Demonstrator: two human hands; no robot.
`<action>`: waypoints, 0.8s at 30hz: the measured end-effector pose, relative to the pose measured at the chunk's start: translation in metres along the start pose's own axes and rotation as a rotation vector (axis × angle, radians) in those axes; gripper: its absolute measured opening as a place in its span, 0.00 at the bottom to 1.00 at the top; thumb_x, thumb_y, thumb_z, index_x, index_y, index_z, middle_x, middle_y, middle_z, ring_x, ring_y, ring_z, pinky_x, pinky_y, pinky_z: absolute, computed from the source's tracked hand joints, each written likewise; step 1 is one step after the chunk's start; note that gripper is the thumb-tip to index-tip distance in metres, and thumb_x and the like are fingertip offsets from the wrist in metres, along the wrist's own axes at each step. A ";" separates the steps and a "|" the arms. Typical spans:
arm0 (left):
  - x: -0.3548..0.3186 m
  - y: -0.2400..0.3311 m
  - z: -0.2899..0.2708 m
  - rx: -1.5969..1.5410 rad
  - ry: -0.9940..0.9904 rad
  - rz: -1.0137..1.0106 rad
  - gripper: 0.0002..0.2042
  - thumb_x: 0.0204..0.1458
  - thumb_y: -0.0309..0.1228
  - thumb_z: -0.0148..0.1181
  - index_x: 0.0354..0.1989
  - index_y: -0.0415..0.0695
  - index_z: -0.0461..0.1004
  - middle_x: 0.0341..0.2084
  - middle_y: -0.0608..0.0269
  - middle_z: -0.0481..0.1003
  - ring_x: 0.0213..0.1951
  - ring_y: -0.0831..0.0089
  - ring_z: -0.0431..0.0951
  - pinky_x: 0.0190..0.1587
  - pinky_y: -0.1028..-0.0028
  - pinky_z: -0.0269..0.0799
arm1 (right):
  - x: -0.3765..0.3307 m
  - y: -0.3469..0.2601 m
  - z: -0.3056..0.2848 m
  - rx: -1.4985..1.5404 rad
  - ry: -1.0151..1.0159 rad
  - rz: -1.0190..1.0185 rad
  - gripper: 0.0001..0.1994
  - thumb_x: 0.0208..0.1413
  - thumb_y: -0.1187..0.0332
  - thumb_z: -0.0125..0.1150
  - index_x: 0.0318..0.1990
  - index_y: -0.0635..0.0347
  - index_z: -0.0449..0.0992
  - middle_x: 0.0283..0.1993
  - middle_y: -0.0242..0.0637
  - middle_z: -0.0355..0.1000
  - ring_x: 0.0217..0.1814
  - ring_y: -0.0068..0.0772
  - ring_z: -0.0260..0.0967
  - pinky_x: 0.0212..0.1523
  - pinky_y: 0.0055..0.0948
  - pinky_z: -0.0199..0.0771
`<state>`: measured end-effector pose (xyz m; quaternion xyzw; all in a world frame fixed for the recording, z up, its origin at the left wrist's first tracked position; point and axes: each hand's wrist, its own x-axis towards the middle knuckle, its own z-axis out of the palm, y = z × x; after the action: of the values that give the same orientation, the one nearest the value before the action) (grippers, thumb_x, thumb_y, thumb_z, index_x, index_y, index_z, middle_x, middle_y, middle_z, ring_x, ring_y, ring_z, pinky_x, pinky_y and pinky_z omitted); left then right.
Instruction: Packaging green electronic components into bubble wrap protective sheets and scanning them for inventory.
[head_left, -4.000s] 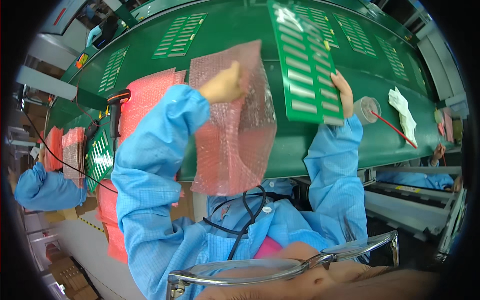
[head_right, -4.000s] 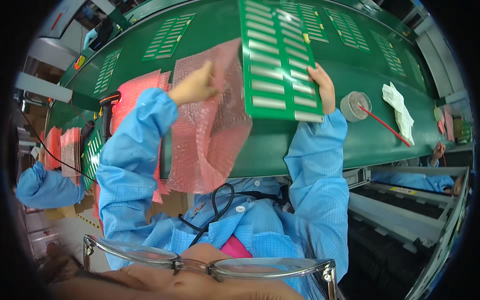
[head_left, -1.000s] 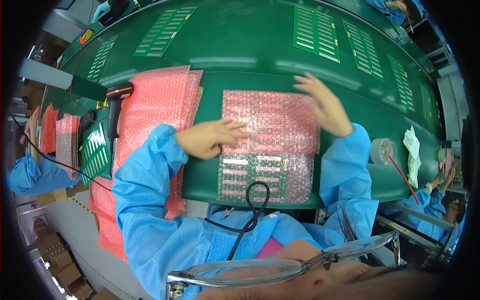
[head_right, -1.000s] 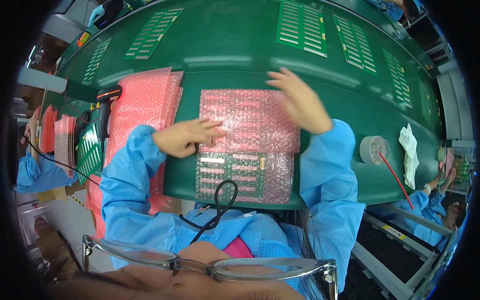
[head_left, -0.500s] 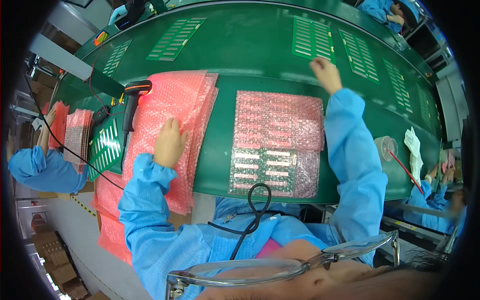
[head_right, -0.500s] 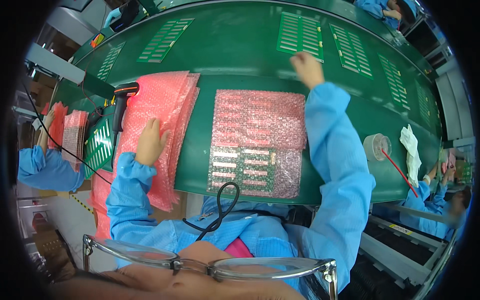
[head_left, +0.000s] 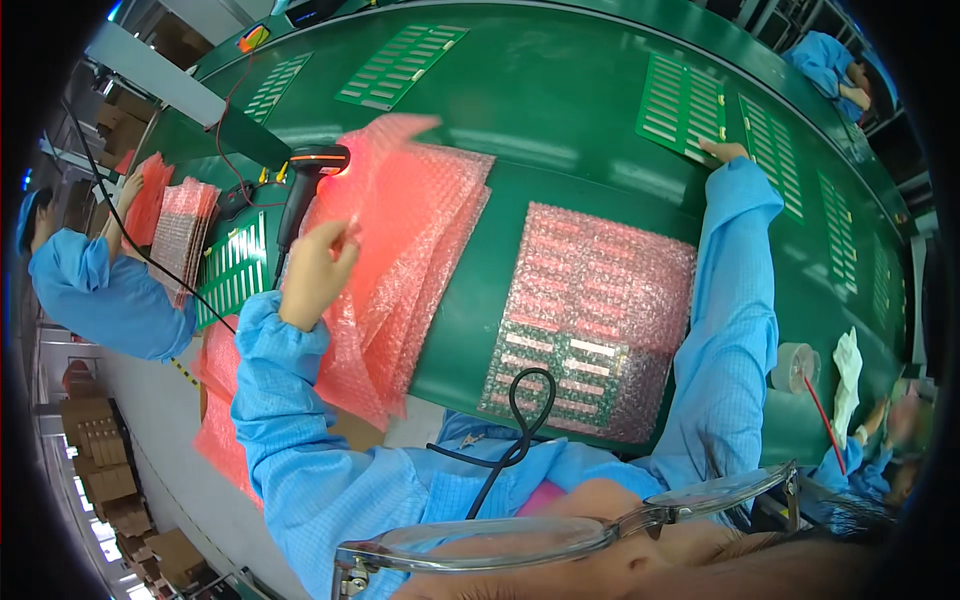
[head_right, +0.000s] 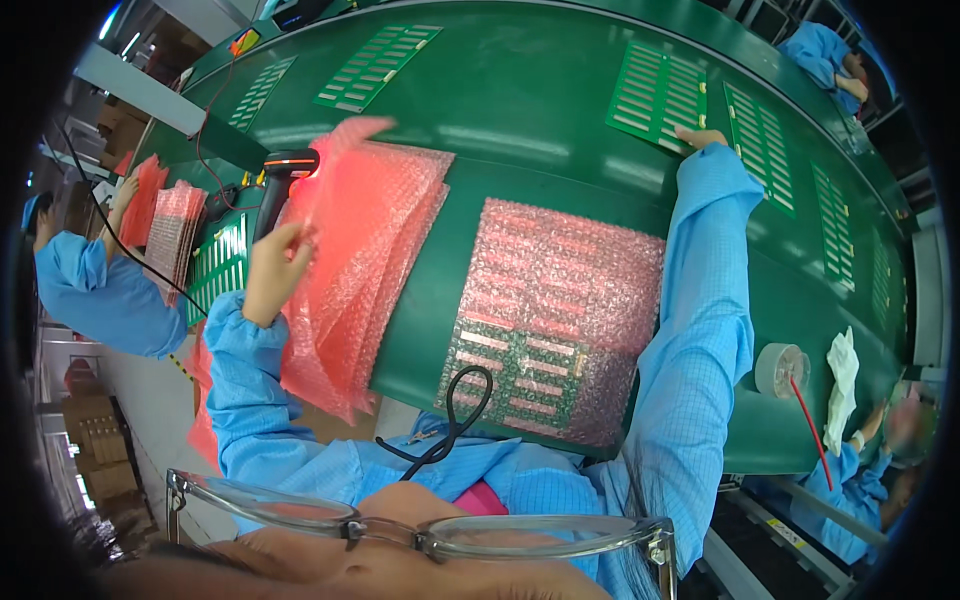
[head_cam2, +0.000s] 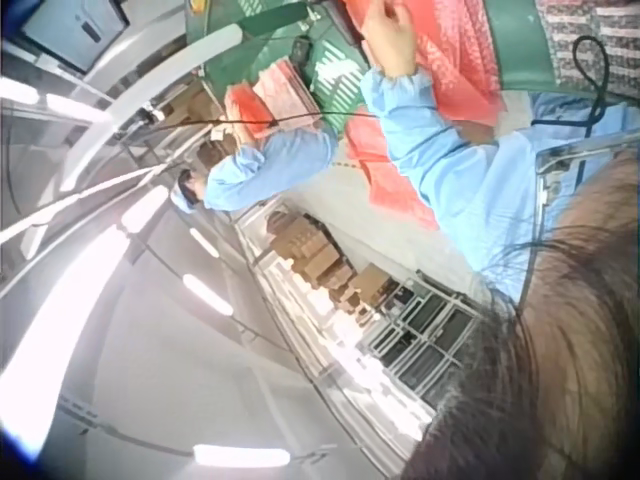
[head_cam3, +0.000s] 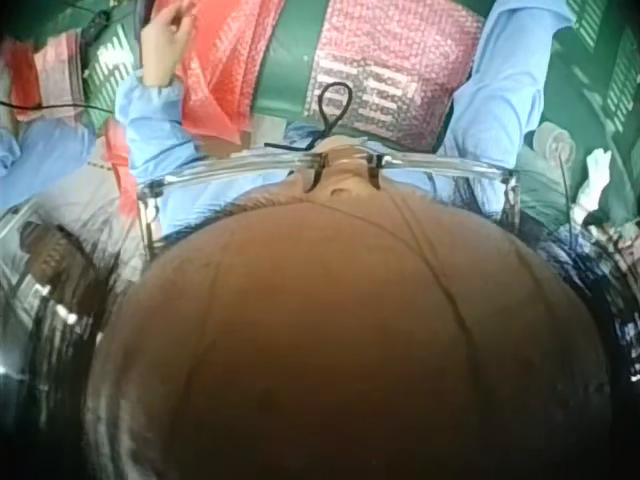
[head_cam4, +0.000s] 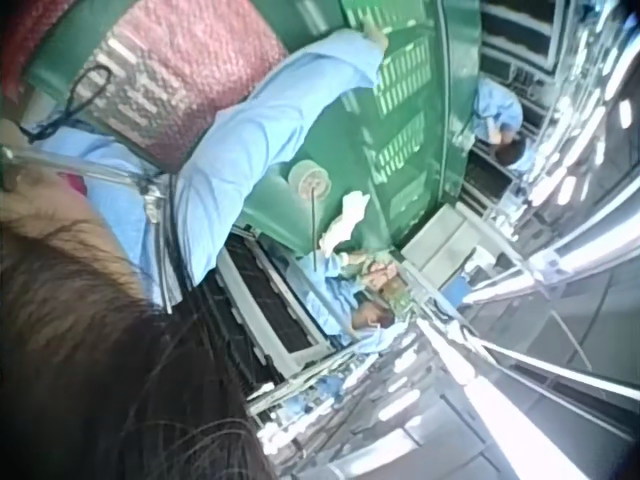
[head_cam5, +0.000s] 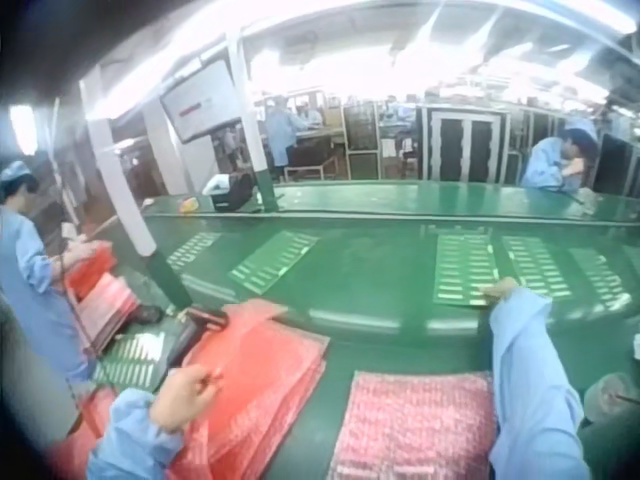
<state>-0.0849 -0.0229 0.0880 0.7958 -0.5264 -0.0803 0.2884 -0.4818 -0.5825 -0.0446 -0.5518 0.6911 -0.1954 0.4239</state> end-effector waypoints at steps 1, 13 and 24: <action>-0.001 0.003 -0.005 -0.005 0.105 0.024 0.07 0.47 0.25 0.54 0.32 0.34 0.71 0.23 0.52 0.73 0.26 0.70 0.74 0.29 0.75 0.66 | 0.000 0.003 0.003 0.067 -0.014 -0.089 0.23 0.38 0.63 0.70 0.43 0.63 0.72 0.46 0.37 0.68 0.42 0.30 0.66 0.32 0.31 0.71; -0.028 0.113 -0.106 -0.915 0.093 0.075 0.09 0.53 0.26 0.49 0.41 0.38 0.69 0.34 0.68 0.72 0.35 0.82 0.71 0.39 0.82 0.65 | -0.160 -0.058 -0.091 0.561 -0.206 -0.632 0.09 0.49 0.68 0.60 0.38 0.57 0.71 0.33 0.29 0.70 0.34 0.23 0.67 0.32 0.27 0.66; 0.091 -0.024 0.024 -0.638 -0.267 0.071 0.13 0.54 0.29 0.49 0.48 0.41 0.66 0.37 0.71 0.70 0.38 0.82 0.67 0.42 0.79 0.63 | -0.243 0.006 -0.111 -0.185 -0.687 -0.785 0.08 0.47 0.67 0.59 0.34 0.56 0.69 0.30 0.23 0.63 0.35 0.16 0.58 0.37 0.18 0.59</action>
<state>-0.0368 -0.1054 0.0714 0.6290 -0.5354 -0.3341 0.4540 -0.5663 -0.3766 0.1039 -0.8365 0.2680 -0.0854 0.4703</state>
